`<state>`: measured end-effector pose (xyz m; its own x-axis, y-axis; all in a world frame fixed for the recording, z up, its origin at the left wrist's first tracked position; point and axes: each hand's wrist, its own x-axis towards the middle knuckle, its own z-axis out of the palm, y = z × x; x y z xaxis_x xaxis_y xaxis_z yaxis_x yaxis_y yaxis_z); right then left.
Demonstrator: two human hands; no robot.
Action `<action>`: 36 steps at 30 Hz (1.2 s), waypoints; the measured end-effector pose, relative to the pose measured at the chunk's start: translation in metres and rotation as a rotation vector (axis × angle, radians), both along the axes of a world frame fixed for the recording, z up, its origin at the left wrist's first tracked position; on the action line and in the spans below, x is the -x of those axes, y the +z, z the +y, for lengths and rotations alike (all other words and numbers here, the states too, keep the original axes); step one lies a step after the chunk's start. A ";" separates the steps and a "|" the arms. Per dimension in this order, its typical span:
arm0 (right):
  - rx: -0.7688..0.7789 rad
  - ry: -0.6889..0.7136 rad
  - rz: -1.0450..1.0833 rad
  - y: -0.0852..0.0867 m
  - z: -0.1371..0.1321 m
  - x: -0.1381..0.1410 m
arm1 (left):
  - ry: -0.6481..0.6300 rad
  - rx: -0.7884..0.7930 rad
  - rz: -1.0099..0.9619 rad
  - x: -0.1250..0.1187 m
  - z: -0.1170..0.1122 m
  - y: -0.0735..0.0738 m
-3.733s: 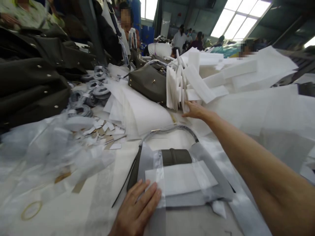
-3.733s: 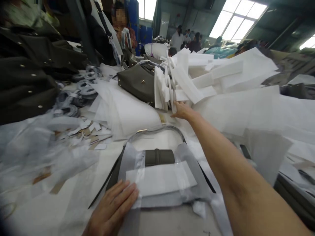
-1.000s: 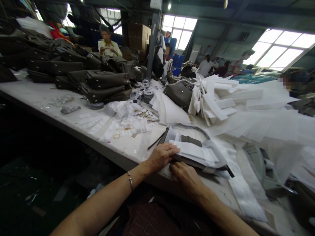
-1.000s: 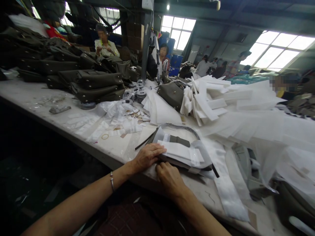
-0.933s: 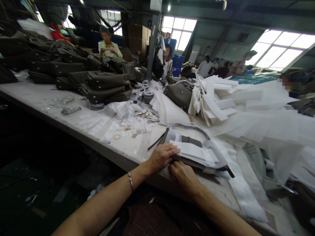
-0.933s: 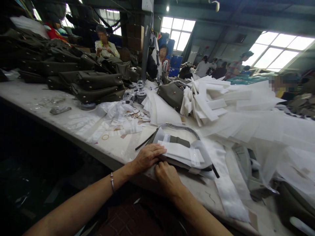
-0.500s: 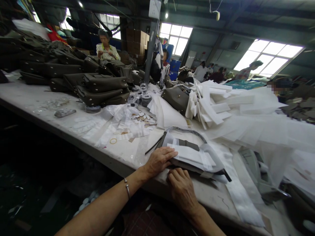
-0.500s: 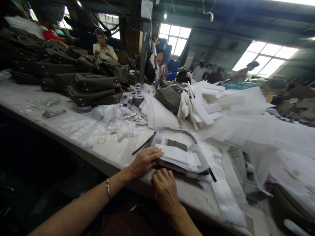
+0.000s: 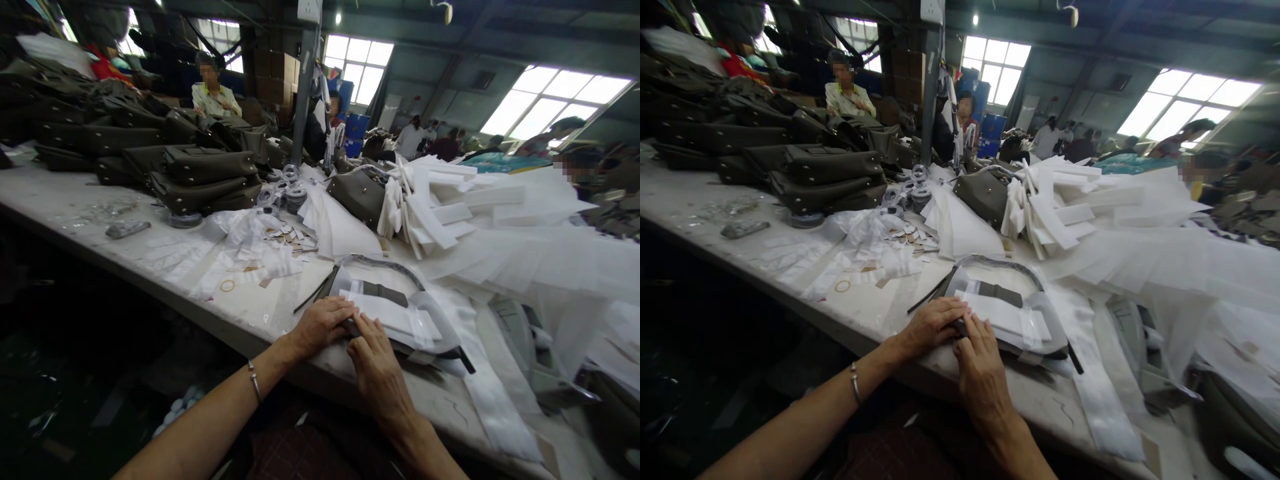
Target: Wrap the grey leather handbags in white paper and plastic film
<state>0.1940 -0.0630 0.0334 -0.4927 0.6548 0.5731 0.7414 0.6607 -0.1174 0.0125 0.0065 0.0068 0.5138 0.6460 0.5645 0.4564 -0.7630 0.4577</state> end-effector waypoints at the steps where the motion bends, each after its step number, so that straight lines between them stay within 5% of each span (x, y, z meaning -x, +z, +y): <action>1: -0.002 -0.004 -0.012 -0.001 0.001 0.000 | -0.027 0.033 -0.009 0.002 -0.001 0.003; 6: -0.008 0.002 -0.030 -0.008 0.001 -0.003 | -0.060 0.206 -0.156 0.003 -0.004 0.012; 13: 0.075 0.086 -0.078 0.003 -0.009 0.000 | 0.021 0.207 -0.294 -0.006 -0.004 0.000; 23: 0.202 0.186 -0.073 0.016 -0.007 -0.011 | 0.086 0.008 -0.140 -0.010 -0.002 -0.004; 31: 0.053 0.154 0.066 0.038 0.024 -0.004 | 0.189 -0.194 0.021 -0.016 -0.016 -0.005; 36: 0.202 0.049 0.028 0.042 0.036 -0.006 | 0.110 -0.003 0.014 -0.006 -0.029 0.006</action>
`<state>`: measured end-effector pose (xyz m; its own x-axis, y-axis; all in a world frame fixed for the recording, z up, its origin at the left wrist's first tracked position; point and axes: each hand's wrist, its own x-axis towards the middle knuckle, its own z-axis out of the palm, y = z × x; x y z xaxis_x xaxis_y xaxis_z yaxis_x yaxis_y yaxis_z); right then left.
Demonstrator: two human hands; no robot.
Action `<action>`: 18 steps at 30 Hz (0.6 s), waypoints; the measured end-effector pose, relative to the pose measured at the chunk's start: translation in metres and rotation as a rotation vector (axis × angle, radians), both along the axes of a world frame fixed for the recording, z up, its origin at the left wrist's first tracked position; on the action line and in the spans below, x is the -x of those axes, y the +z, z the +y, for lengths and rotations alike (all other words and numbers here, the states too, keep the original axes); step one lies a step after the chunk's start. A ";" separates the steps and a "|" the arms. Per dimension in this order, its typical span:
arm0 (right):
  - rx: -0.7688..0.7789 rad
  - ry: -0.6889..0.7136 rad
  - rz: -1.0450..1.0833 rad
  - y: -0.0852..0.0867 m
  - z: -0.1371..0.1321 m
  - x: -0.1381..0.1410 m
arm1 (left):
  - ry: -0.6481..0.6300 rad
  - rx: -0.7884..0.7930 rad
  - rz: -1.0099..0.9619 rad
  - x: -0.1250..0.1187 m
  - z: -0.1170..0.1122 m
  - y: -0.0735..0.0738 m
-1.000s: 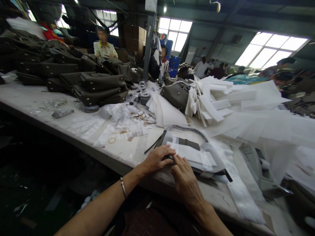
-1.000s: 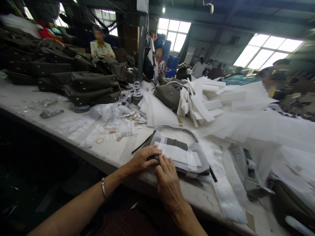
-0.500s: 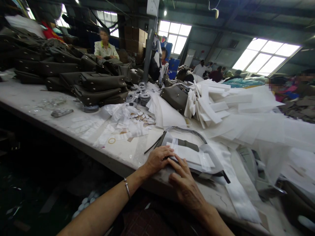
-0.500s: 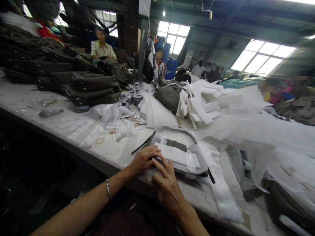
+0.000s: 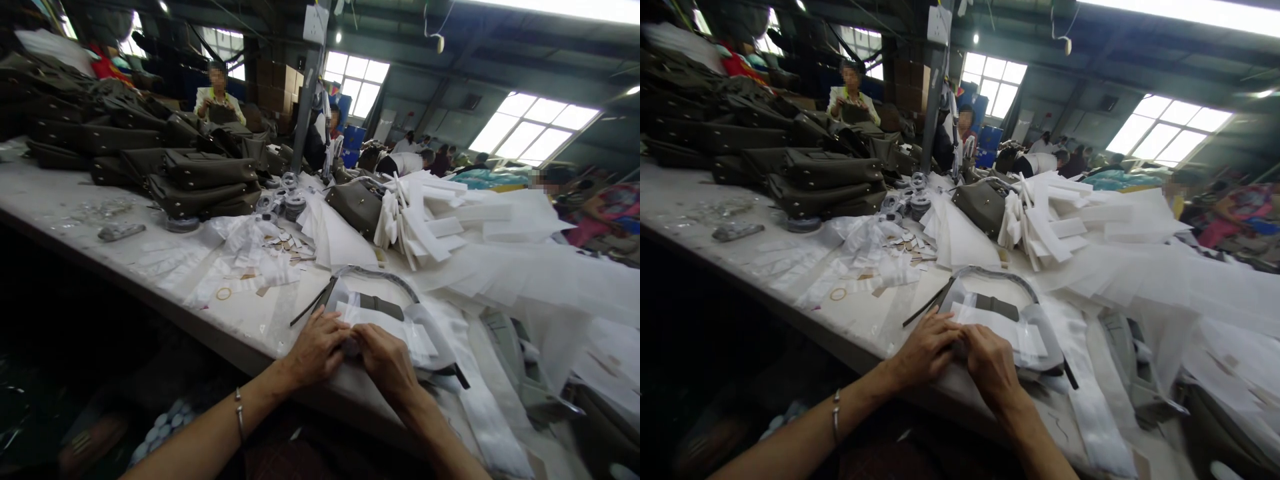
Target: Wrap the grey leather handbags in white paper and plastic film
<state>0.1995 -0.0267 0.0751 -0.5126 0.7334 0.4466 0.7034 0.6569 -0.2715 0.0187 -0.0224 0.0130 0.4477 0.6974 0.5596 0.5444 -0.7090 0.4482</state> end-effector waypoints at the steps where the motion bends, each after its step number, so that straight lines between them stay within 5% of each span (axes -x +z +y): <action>1: 0.013 -0.016 -0.012 0.000 0.003 0.000 | 0.002 0.052 -0.036 0.000 -0.002 0.002; 9: 0.210 0.004 -0.056 -0.001 0.032 -0.006 | 0.188 0.167 -0.242 -0.017 0.003 0.003; 18: 0.367 -0.020 0.133 -0.015 0.043 -0.009 | 0.192 0.146 -0.253 -0.017 0.001 0.002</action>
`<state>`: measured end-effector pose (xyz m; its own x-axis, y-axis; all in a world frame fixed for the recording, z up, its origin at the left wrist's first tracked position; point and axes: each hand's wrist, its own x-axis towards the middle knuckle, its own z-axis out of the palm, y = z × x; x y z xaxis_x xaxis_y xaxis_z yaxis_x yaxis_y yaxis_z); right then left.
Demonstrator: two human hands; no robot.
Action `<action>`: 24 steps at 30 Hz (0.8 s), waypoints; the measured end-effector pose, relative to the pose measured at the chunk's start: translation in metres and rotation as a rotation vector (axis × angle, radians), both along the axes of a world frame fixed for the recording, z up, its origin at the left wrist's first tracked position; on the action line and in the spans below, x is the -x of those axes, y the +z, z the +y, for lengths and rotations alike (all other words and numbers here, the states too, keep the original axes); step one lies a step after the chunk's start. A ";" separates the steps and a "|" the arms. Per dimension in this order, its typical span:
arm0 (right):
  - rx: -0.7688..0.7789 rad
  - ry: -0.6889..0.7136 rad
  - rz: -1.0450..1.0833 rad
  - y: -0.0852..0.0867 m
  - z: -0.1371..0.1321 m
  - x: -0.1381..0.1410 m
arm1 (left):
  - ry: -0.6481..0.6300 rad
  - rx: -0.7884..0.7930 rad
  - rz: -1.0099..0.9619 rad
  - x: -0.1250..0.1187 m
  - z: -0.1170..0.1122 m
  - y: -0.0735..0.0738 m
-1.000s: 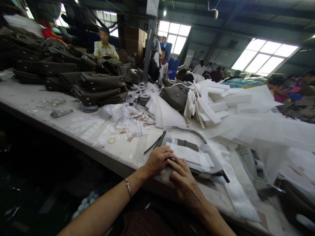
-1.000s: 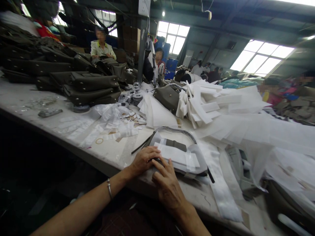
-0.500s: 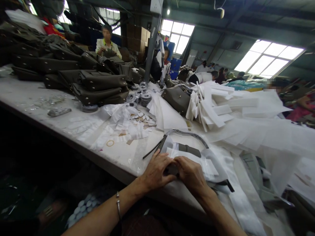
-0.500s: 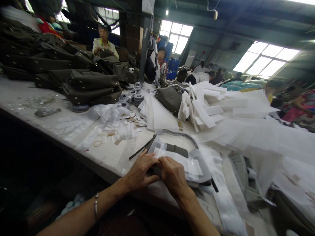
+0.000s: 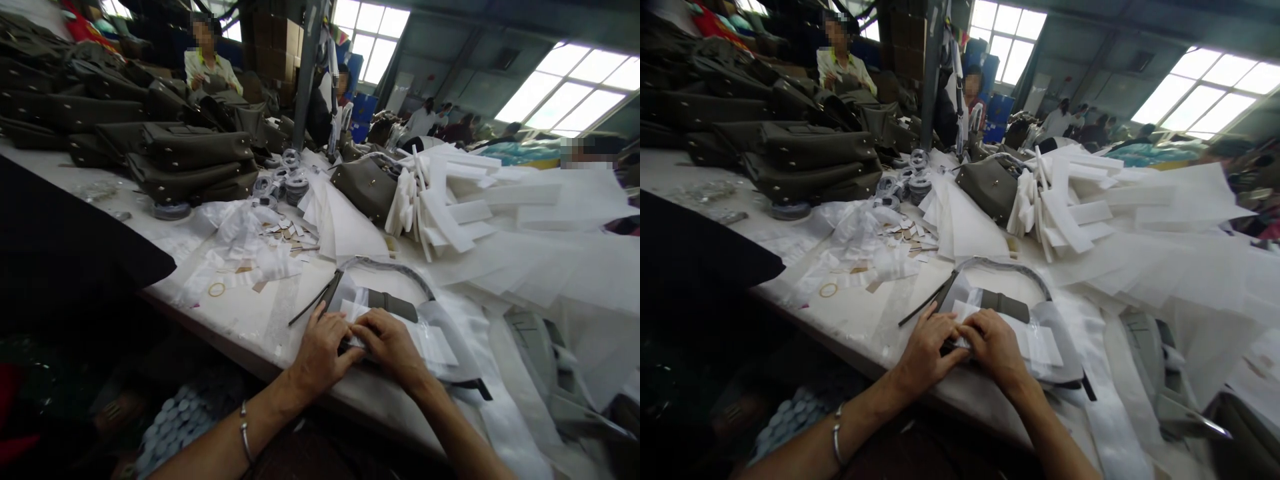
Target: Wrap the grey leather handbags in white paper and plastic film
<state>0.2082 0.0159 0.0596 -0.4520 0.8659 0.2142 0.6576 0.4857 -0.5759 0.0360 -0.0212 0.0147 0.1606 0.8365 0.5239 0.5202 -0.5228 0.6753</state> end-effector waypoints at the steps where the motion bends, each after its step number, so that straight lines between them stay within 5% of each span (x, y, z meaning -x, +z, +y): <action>1: -0.025 0.019 0.027 0.001 -0.001 -0.001 | -0.026 -0.008 0.010 0.003 0.000 0.000; 6: -0.290 0.153 0.112 0.011 -0.026 -0.004 | -0.248 -0.056 0.148 0.024 0.004 -0.004; 10: -0.385 0.255 0.091 0.005 -0.063 0.000 | -0.263 -0.094 0.187 0.029 0.010 -0.009; 18: -0.310 0.230 0.085 -0.027 -0.109 0.017 | -0.207 -0.124 0.244 0.024 0.009 -0.010; 24: -0.221 0.180 0.122 -0.011 -0.101 0.012 | -0.212 -0.179 0.273 0.025 0.008 -0.013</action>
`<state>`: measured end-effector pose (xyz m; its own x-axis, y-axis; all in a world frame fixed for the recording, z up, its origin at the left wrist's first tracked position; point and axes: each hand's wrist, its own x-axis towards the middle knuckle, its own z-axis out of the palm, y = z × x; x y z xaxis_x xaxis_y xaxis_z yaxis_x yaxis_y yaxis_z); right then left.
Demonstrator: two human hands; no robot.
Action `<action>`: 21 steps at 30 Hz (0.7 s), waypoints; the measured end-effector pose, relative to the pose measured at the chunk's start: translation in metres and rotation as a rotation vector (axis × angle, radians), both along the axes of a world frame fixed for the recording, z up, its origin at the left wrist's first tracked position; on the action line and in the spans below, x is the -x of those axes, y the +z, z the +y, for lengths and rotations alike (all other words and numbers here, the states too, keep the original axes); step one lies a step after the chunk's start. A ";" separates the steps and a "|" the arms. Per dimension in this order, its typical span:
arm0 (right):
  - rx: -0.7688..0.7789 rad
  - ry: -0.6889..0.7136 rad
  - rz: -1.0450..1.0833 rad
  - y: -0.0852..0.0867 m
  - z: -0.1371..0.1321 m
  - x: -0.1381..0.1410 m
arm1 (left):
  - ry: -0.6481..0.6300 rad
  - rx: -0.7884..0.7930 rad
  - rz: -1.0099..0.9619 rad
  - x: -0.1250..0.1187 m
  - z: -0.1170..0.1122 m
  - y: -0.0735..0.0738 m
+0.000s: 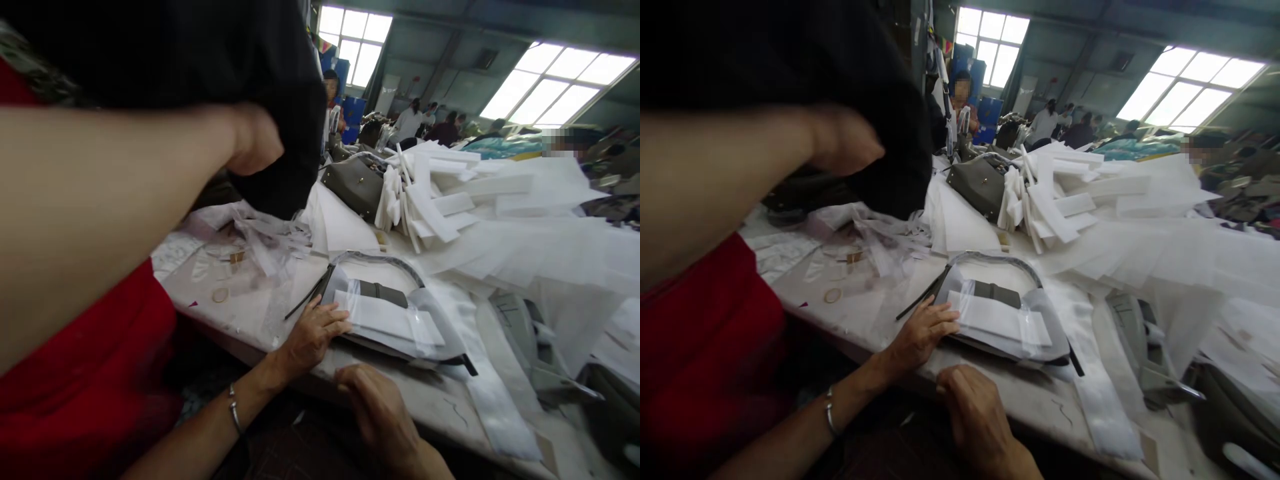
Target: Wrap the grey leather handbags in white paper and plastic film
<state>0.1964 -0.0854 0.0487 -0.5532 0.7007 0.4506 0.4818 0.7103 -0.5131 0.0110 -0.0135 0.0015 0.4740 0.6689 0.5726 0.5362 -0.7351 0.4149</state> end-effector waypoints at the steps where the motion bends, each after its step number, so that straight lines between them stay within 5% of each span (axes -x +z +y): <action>1: -0.015 -0.020 0.001 0.005 0.005 -0.001 | -0.001 -0.023 0.009 0.000 0.000 -0.002; 8: -0.158 -0.114 -0.209 0.026 0.059 -0.005 | 0.045 -0.119 0.062 -0.005 -0.009 0.001; 14: 0.102 -0.187 -0.258 0.026 0.089 -0.008 | 0.092 0.086 -0.131 -0.015 -0.016 0.021; 21: 0.167 -0.230 -0.224 0.021 0.097 -0.003 | 0.290 0.146 -0.263 -0.036 -0.010 0.016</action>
